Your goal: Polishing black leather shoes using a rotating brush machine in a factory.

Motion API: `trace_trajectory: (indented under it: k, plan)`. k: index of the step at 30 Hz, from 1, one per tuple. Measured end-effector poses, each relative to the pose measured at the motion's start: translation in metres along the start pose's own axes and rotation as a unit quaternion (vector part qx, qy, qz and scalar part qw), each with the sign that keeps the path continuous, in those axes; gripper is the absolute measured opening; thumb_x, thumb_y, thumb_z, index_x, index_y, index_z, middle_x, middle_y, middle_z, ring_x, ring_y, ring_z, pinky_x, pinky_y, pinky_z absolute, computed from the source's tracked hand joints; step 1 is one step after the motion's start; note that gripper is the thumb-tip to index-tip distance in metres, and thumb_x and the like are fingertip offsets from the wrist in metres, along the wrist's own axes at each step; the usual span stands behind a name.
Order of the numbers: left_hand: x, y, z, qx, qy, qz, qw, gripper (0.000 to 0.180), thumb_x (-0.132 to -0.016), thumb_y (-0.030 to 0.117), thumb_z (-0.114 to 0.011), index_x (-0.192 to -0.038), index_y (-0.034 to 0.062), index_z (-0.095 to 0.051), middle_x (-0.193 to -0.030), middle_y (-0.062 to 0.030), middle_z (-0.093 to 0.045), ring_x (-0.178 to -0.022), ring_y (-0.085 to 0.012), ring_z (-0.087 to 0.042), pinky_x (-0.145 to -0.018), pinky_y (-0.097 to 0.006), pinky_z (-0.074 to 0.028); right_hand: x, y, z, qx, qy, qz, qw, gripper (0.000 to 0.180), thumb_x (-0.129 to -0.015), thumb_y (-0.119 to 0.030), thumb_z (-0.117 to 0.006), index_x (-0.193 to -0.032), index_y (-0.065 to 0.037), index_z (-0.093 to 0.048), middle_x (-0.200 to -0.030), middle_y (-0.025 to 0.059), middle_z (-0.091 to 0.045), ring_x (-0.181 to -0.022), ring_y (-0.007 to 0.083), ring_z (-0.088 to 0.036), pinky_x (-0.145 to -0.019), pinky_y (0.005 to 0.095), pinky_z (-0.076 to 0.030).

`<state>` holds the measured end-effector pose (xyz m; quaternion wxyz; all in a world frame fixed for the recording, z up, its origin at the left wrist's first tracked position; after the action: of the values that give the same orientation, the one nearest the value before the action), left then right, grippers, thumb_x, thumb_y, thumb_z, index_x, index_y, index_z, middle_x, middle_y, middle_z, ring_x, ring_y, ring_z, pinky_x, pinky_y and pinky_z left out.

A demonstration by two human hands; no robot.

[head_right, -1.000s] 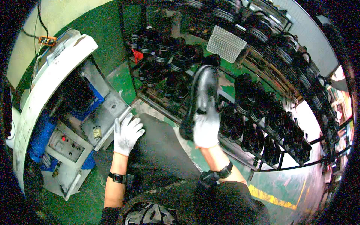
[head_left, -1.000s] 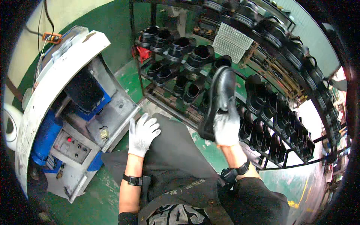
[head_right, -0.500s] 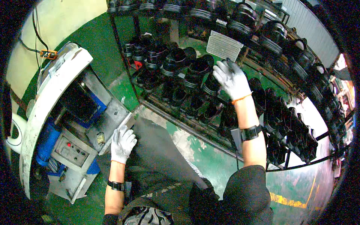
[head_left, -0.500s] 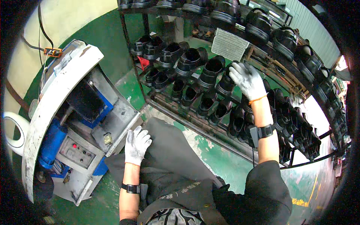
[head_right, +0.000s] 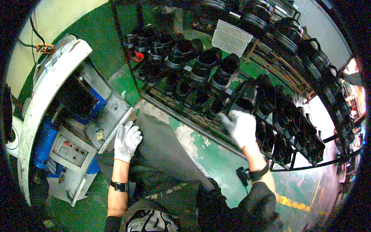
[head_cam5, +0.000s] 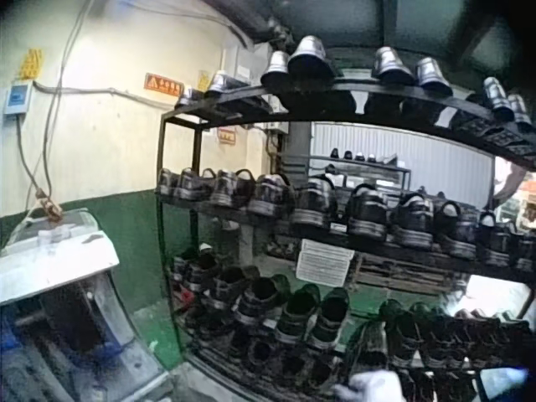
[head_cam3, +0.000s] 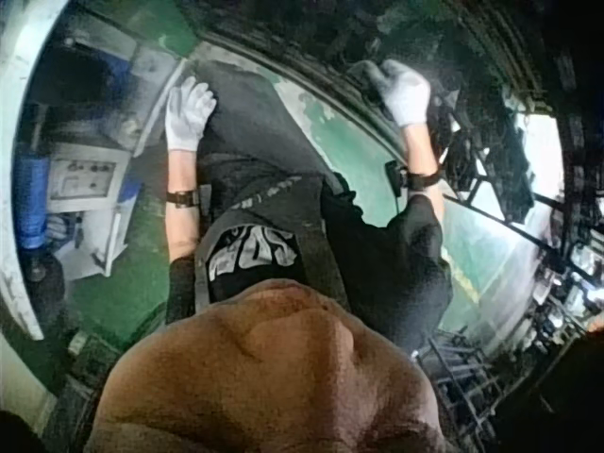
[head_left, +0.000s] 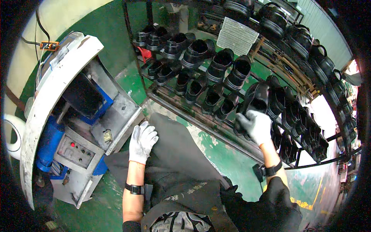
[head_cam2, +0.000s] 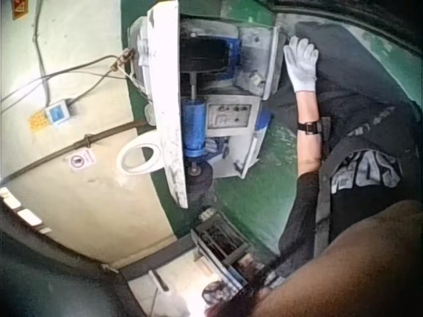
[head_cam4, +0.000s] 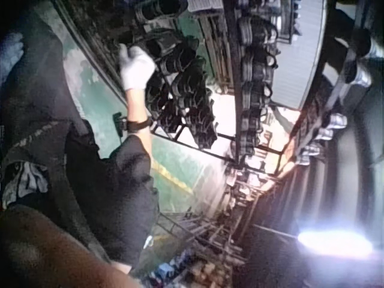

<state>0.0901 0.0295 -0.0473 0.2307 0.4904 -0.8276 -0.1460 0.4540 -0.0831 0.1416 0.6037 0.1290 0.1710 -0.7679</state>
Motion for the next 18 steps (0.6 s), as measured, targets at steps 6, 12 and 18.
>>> trace_trajectory:
  k: [6,12,18]
  plan:
    - [0.006,-0.022,-0.024,0.02,-0.052,0.055,0.997,0.044,-0.094,0.04,-0.047,-0.121,0.0052,-0.049,-0.108,-0.0163,-0.059,-0.092,-0.0293,-0.06,-0.08,-0.042,-0.051,0.029,-0.079,0.001,-0.294,-0.019,-0.051,0.954,0.046,-0.079,-0.021,-0.072,-0.056,-0.003,-0.038,-0.053,0.0095,-0.031,-0.049,0.0161,-0.027,-0.045,0.0317,-0.029]
    - [0.01,-0.036,-0.04,0.221,-0.129,0.113,0.96,0.044,-0.092,0.039,-0.051,-0.119,0.0048,-0.05,-0.117,-0.0169,-0.054,-0.11,-0.0293,-0.05,-0.09,-0.045,-0.045,0.024,-0.189,-0.03,-0.483,-0.239,0.086,0.838,0.039,-0.078,-0.015,-0.074,-0.058,-0.004,-0.042,-0.055,0.0011,-0.032,-0.053,0.009,-0.029,-0.047,0.0281,-0.028]
    - [0.007,0.057,-0.007,-0.047,0.044,-0.226,0.972,0.037,-0.095,0.034,-0.042,-0.117,0.0067,-0.055,-0.111,-0.0093,-0.059,-0.096,-0.0218,-0.057,-0.09,-0.038,-0.047,0.031,-0.309,-0.065,-0.359,-0.311,0.468,0.745,0.037,-0.08,-0.031,-0.068,-0.062,-0.005,-0.048,-0.059,0.0134,-0.047,-0.055,0.0315,-0.049,-0.052,0.0398,-0.039]
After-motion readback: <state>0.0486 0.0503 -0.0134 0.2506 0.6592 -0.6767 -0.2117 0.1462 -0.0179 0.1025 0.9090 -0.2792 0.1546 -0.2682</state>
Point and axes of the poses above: each hand's wrist, its own x-axis away from the middle knuckle, its own z-axis out of the back of the hand, y = z × x, the point moved 8 cm from there along -x, towards the middle knuckle
